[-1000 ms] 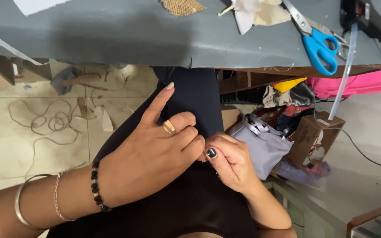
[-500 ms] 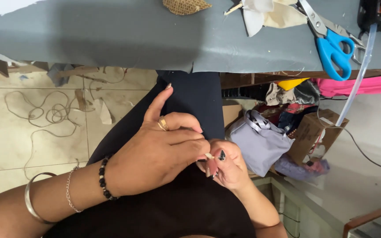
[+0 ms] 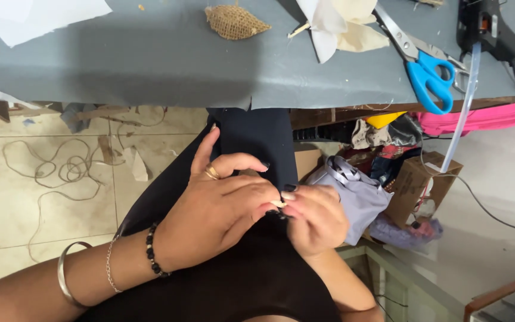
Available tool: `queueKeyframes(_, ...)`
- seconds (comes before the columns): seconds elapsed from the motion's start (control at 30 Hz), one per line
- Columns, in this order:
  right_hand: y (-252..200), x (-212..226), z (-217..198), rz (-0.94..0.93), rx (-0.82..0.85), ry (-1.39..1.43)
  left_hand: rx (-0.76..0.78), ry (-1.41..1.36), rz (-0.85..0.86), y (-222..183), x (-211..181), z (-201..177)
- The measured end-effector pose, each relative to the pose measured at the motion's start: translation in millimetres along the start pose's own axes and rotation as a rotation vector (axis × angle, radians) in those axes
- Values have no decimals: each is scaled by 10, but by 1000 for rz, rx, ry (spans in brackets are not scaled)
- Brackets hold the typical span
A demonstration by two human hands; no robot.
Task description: Making decorative flowers from burlap and fabric using scissors and a hot glue gun to decorate a basket
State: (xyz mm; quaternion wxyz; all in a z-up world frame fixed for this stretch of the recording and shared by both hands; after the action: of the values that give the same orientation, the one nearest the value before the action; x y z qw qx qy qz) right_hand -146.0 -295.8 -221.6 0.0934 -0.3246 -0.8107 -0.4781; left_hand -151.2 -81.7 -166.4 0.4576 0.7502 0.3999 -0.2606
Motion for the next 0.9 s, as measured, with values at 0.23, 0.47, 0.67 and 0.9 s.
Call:
queueKeyframes(0.23, 169, 86, -50, -27, 57, 0, 31, 26, -58, 3, -8, 2)
queueKeyframes(0.47, 390, 108, -174, -131, 155, -34, 169, -89, -133, -25, 53, 34)
queueKeyframes(0.67, 535, 104, -171, -424, 388, -202, 224, 276, 35, 33, 20, -27)
queueKeyframes(0.9, 237, -184, -140, 669, 490, 471, 37, 591, 368, 103, -66, -152)
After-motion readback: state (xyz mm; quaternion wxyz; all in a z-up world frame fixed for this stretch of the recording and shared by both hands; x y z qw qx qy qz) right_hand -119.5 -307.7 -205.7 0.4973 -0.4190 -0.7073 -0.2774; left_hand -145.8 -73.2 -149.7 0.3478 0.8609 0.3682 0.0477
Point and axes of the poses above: each hand's wrist, its own y-axis towards the middle knuckle, its own z-axis out of the palm, x = y × z, the point moved 3 cm from there along y, towards the middle knuckle, and after that the axes turned 2 degrees about x, right-handed, at the moved point
